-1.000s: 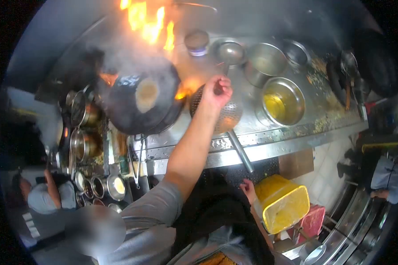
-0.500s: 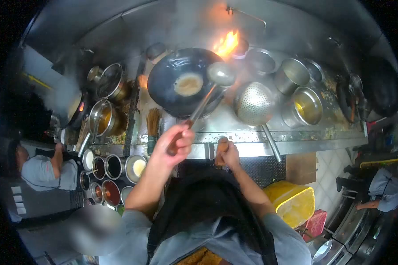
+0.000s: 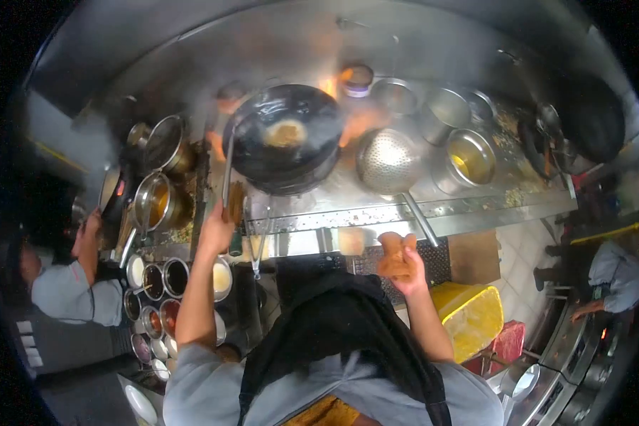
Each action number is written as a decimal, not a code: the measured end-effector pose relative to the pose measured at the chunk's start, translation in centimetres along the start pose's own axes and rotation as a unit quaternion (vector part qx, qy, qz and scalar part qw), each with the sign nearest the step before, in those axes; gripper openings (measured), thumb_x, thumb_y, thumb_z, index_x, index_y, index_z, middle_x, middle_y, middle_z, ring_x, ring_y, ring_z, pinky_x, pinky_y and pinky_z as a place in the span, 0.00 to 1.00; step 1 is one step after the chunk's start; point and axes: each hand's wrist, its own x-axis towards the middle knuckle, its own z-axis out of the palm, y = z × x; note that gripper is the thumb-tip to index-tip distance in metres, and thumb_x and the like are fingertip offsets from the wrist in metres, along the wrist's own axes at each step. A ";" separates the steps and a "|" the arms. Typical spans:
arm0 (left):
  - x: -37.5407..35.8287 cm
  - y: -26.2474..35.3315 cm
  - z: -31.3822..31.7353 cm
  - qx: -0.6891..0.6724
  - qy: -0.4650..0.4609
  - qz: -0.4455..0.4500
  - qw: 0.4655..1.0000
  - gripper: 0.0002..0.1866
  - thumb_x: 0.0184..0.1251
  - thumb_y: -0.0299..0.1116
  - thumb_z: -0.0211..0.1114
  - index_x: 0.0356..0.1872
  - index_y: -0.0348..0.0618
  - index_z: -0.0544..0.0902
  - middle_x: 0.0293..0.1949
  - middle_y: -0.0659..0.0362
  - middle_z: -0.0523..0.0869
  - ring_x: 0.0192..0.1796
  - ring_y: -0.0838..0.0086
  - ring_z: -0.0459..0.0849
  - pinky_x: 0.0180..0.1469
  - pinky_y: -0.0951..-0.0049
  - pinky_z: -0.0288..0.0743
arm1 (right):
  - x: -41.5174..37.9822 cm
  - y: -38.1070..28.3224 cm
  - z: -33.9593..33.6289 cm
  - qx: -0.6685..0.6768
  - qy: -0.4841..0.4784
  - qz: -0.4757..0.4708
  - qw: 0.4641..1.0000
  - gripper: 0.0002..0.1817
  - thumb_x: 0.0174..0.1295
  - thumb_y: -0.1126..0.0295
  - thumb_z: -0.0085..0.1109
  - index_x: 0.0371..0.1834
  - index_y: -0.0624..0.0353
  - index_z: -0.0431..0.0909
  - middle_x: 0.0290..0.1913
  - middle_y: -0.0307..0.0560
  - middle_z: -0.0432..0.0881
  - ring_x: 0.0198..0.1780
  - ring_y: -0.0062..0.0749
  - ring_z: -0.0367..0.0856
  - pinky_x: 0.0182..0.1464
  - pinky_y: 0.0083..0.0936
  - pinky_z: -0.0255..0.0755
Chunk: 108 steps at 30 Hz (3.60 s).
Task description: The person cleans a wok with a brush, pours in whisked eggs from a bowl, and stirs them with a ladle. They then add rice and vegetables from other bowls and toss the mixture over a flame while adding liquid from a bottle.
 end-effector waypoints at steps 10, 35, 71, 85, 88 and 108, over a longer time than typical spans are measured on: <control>-1.0 31.1 14.4 -0.159 -0.087 0.255 0.950 0.36 0.61 0.24 0.59 0.73 0.51 0.63 0.52 0.42 0.84 0.54 0.58 0.85 0.55 0.67 0.76 | -11.7 -7.6 -4.0 0.155 -0.157 -0.035 0.975 0.39 0.57 0.52 0.61 0.70 0.56 0.62 0.59 0.60 0.77 0.52 0.49 0.81 0.49 0.46 0.79; 2.5 -14.5 14.1 0.265 -0.125 -0.202 0.935 0.35 0.58 0.41 0.62 0.68 0.42 0.66 0.52 0.38 0.80 0.53 0.44 0.82 0.54 0.51 0.77 | 16.2 4.8 14.5 -0.231 0.044 0.078 0.969 0.26 0.66 0.45 0.54 0.55 0.55 0.73 0.45 0.44 0.82 0.46 0.34 0.82 0.48 0.37 0.77; 4.4 38.0 -12.2 0.656 -0.150 0.279 0.685 0.08 0.52 0.30 0.66 0.32 0.41 0.87 0.33 0.52 0.89 0.37 0.61 0.89 0.41 0.64 0.82 | 4.6 7.1 22.8 0.286 -0.051 0.177 0.940 0.15 0.61 0.60 0.55 0.44 0.58 0.74 0.39 0.52 0.81 0.31 0.33 0.77 0.25 0.21 0.70; 3.0 32.6 -16.3 0.561 -0.161 0.299 0.755 0.26 0.51 0.32 0.70 0.55 0.42 0.80 0.34 0.45 0.85 0.38 0.52 0.86 0.41 0.57 0.80 | 4.6 8.4 19.0 0.241 -0.144 0.250 0.927 0.21 0.60 0.63 0.56 0.52 0.66 0.74 0.43 0.55 0.81 0.35 0.39 0.78 0.25 0.24 0.73; 8.1 28.9 -19.9 0.525 -0.129 0.211 0.814 0.28 0.48 0.36 0.73 0.55 0.43 0.82 0.40 0.45 0.87 0.46 0.52 0.85 0.51 0.56 0.78 | 7.3 8.7 21.8 0.143 0.049 0.174 0.973 0.18 0.61 0.64 0.56 0.51 0.62 0.73 0.47 0.55 0.81 0.37 0.39 0.81 0.29 0.31 0.77; 30.2 0.9 6.3 0.279 -0.185 0.127 0.934 0.34 0.58 0.46 0.67 0.66 0.50 0.68 0.47 0.42 0.85 0.52 0.48 0.83 0.57 0.52 0.74 | 24.6 12.9 22.1 -0.094 0.090 -0.016 0.991 0.13 0.59 0.73 0.53 0.45 0.69 0.72 0.40 0.56 0.80 0.39 0.45 0.83 0.40 0.43 0.82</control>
